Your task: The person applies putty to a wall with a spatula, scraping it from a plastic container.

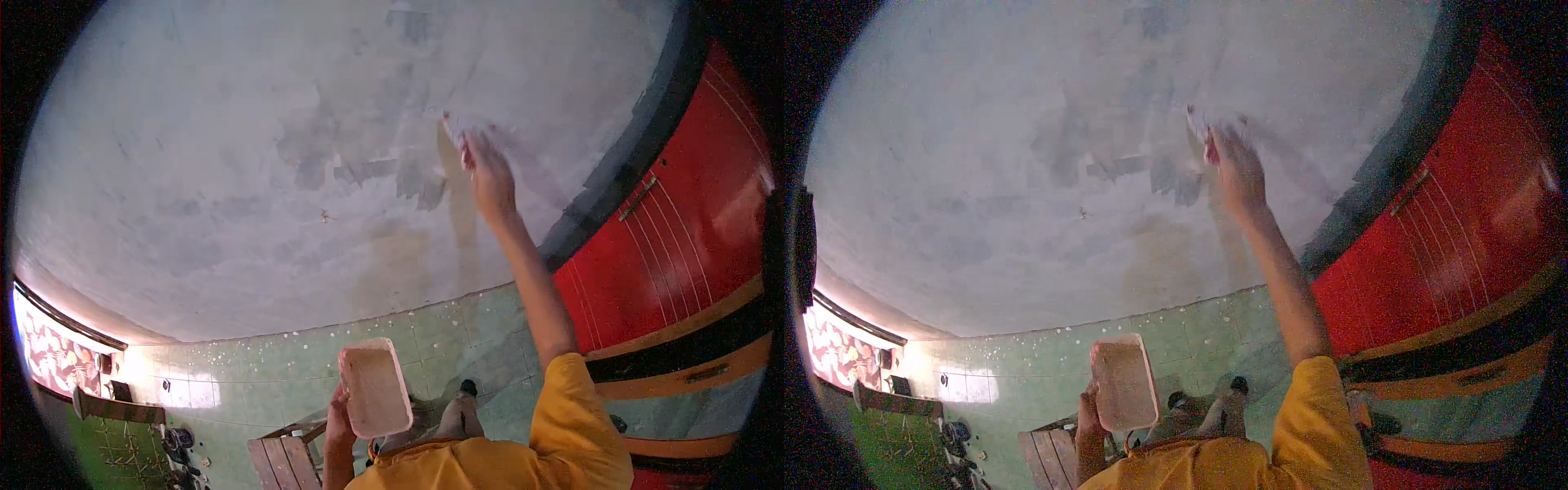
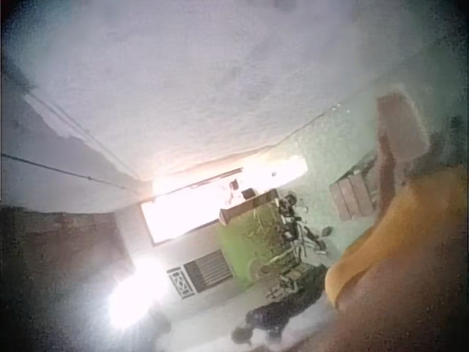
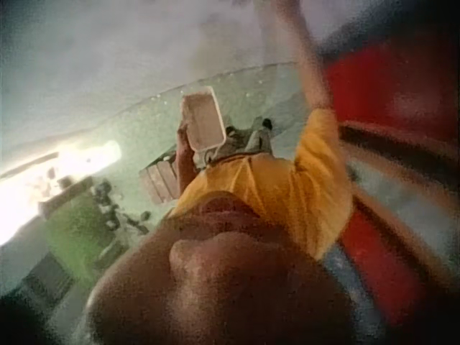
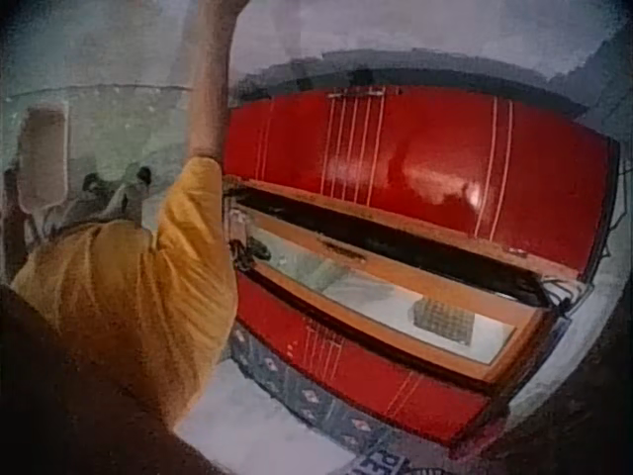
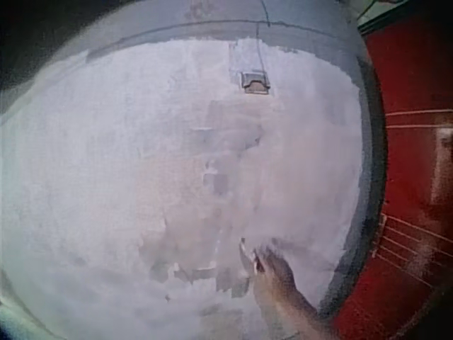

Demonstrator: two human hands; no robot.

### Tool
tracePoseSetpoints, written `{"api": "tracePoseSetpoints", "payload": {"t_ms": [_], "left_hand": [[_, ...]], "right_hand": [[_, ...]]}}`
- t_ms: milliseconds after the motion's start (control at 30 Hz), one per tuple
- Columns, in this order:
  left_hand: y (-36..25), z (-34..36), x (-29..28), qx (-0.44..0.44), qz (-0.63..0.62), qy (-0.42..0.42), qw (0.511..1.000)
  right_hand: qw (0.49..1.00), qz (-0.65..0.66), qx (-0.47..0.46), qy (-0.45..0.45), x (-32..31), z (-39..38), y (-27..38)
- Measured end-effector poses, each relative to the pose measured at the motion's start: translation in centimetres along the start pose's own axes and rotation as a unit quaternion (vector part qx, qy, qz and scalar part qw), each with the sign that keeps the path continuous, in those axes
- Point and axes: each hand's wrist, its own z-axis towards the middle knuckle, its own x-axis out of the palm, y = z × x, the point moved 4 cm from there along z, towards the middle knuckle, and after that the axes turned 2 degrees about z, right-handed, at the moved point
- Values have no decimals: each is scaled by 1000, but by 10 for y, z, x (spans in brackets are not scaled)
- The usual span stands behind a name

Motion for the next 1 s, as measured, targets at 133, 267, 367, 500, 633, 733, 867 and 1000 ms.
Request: {"api": "tracePoseSetpoints", "payload": {"t_ms": [133, 267, 367, 500, 633, 733, 867, 1000], "left_hand": [[4, 7, 22, -14, 75, -23, 997], [16, 10, 26, 26, 37, 0, 999], [9, -4, 51, 10, 59, -41, 997], [14, -12, 59, 51, 47, -78, 995], [18, 9, 88, 86, 35, -119, 989], [22, 21, 120, 157, 70, -88, 981], [34, 43, 172, 174, 76, -125, 974], [57, 55, 199, 175, 93, -102, 975]], "right_hand": [[993, -84, -35, -71, 14, 27, -5], [997, -58, -36, 32, 83, -73, -9], [992, 3, -40, 117, 88, -116, -12], [949, 157, 146, 232, 58, -111, 1], [820, 456, 323, 128, -6, -117, 18], [665, 618, 385, 165, -58, -133, 39], [704, 568, 401, 146, -120, -142, 50], [798, 485, 325, 151, -156, -148, 55]]}}
